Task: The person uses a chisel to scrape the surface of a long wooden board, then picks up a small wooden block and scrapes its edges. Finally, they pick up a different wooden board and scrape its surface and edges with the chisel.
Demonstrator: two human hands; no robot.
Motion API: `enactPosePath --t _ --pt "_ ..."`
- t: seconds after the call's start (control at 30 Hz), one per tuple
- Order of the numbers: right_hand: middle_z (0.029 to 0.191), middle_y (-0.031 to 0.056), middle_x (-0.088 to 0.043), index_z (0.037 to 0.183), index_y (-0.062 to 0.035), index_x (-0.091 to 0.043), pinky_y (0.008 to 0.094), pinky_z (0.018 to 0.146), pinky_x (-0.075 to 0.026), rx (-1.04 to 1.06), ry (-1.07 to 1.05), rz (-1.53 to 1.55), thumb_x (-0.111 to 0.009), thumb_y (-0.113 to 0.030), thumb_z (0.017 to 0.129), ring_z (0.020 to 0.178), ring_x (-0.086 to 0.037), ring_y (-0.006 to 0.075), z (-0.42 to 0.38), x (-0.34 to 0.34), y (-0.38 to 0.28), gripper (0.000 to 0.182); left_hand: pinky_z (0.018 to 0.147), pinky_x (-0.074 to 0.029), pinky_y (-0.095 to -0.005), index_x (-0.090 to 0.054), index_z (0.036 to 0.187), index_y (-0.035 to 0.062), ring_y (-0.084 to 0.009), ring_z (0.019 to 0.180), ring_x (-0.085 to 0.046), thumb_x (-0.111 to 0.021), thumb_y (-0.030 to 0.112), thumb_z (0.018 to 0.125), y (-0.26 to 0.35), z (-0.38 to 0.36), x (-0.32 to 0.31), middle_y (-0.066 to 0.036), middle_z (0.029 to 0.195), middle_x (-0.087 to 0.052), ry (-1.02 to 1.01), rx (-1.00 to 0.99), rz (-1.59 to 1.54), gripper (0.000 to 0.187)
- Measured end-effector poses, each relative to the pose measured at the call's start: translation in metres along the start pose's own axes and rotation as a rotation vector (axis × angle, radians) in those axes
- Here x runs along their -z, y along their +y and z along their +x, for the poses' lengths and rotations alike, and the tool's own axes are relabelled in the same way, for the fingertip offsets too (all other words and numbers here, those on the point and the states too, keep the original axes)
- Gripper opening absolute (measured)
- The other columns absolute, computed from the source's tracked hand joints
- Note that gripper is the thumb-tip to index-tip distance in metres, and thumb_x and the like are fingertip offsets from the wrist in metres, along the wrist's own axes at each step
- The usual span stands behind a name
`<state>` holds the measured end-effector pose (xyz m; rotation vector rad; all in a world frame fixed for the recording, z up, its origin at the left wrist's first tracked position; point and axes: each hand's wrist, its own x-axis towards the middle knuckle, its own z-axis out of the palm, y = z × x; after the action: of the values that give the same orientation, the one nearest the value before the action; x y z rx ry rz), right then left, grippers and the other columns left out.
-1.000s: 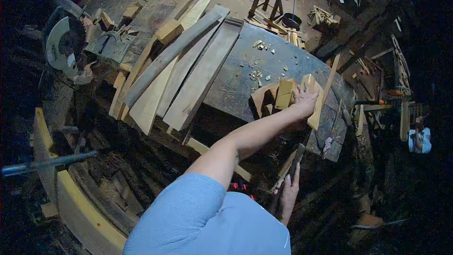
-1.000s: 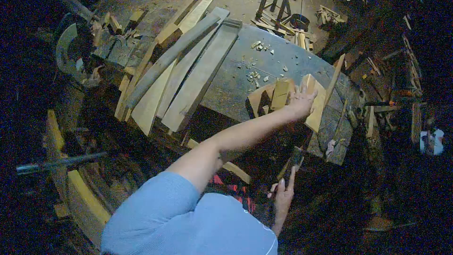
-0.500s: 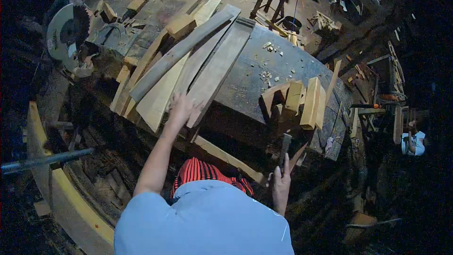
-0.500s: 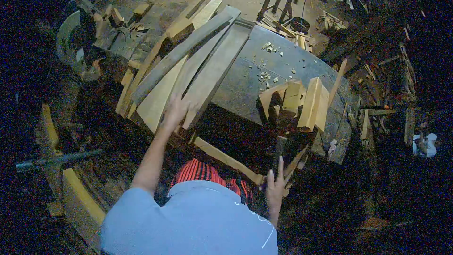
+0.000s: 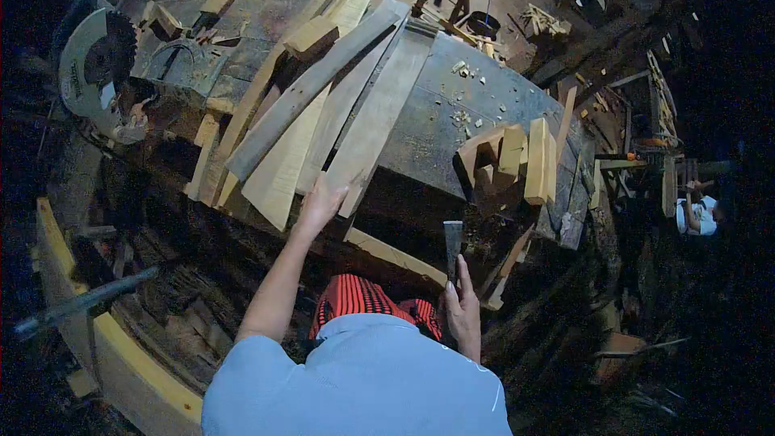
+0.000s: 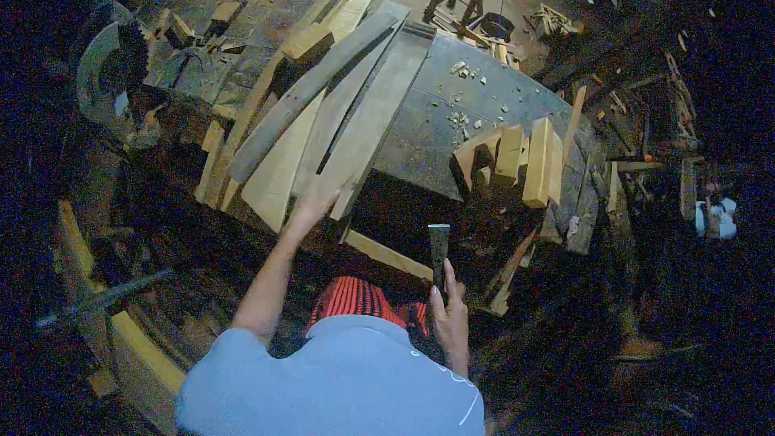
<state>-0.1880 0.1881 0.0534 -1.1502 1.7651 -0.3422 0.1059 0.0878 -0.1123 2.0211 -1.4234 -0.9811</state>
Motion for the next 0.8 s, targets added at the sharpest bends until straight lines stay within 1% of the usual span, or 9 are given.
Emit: enactPosePath --t 0.07,0.23,0.27,0.33,0.37,0.47,0.57,0.63,0.8 --pt "0.094 0.0144 -0.051 0.132 -0.024 -0.026 0.0335 0.071 -0.043 -0.016 -0.024 -0.003 -0.046 -0.018 0.085 0.082 -0.055 0.0229 -0.003 0.001 0.003 0.051 0.078 -0.042 -0.0429 -0.045 0.104 -0.003 -0.0395 0.091 -0.052 -0.06 0.037 0.074 0.007 0.003 0.003 -0.029 0.095 -0.053 0.015 -0.05 -0.074 0.052" --pt "0.082 0.0082 -0.05 0.134 -0.0192 -0.021 0.0264 0.065 -0.042 0.207 -0.077 0.185 -0.047 -0.013 0.084 0.07 -0.05 0.0143 0.0 0.02 -0.011 0.056 0.075 -0.044 -0.0338 -0.052 0.095 -0.0059 -0.0257 0.086 -0.057 -0.065 0.042 0.069 0.04 0.001 -0.005 -0.019 0.091 -0.058 -0.195 0.326 -0.272 0.056" --pt "0.08 0.0051 -0.05 0.135 -0.0183 -0.017 0.0236 0.063 -0.042 0.012 -0.16 0.377 -0.047 -0.01 0.083 0.066 -0.047 0.011 0.002 0.027 -0.012 0.061 0.075 -0.044 -0.0338 -0.052 0.095 -0.0059 -0.0257 0.086 -0.057 -0.065 0.042 0.069 0.039 -0.002 -0.015 -0.019 0.091 -0.058 -0.195 0.332 -0.264 0.056" --pt "0.075 0.0038 -0.05 0.135 -0.0169 -0.016 0.0242 0.055 -0.042 -0.02 -0.19 0.655 -0.048 -0.01 0.083 0.06 -0.047 0.0102 0.002 0.031 -0.007 0.061 0.072 -0.045 -0.0317 -0.051 0.099 -0.0062 -0.0232 0.082 -0.057 -0.065 0.042 0.07 0.028 0.0 -0.041 -0.016 0.089 -0.06 -0.151 0.234 -0.445 0.058" --pt "0.071 0.003 -0.05 0.134 -0.0165 -0.018 0.0241 0.049 -0.041 -0.05 -0.22 0.719 -0.047 -0.01 0.083 0.054 -0.046 0.0088 0.005 0.031 0.002 0.059 0.072 -0.044 -0.031 -0.051 0.103 -0.0042 -0.0231 0.083 -0.057 -0.062 0.042 0.072 0.027 -0.002 -0.058 -0.016 0.092 -0.059 0.091 0.089 -0.413 0.057" --pt "0.072 0.0038 -0.051 0.131 -0.0114 -0.023 0.0239 0.048 -0.042 0.015 -0.225 0.369 -0.053 -0.012 0.081 0.056 -0.048 0.0095 0.016 0.017 0.072 0.059 0.077 -0.042 -0.031 -0.049 0.106 -0.0031 -0.0223 0.089 -0.055 -0.058 0.043 0.076 0.051 -0.004 -0.054 -0.016 0.099 -0.057 -0.162 0.154 -0.441 0.056" --pt "0.079 0.0038 -0.051 0.128 -0.0071 -0.031 0.0249 0.061 -0.043 -0.077 -0.201 0.429 -0.057 -0.018 0.079 0.069 -0.05 0.0118 0.025 0.024 0.094 0.057 0.079 -0.041 -0.0334 -0.049 0.104 -0.0043 -0.0267 0.094 -0.053 -0.052 0.043 0.08 0.037 -0.004 -0.073 -0.02 0.102 -0.054 0.117 0.176 -0.371 0.053" --pt "0.086 0.0047 -0.051 0.126 -0.0058 -0.032 0.0266 0.066 -0.042 -0.028 -0.176 0.403 -0.057 -0.018 0.078 0.073 -0.049 0.0126 0.033 0.038 0.07 0.056 0.075 -0.042 -0.0334 -0.046 0.111 0.0023 -0.0266 0.087 -0.054 -0.047 0.038 0.084 0.036 -0.004 -0.073 -0.015 0.091 -0.057 0.221 -0.3 -0.037 0.045" --pt "0.085 0.0037 -0.05 0.132 -0.0099 -0.023 0.0251 0.07 -0.041 0.156 -0.225 0.524 -0.054 -0.015 0.078 0.074 -0.048 0.0119 0.04 0.062 0.029 0.062 0.075 -0.043 -0.0379 -0.047 0.11 0.0048 -0.0285 0.092 -0.051 -0.044 0.019 0.085 0.039 -0.006 -0.081 -0.019 0.104 -0.048 0.042 -0.02 -0.272 0.029"
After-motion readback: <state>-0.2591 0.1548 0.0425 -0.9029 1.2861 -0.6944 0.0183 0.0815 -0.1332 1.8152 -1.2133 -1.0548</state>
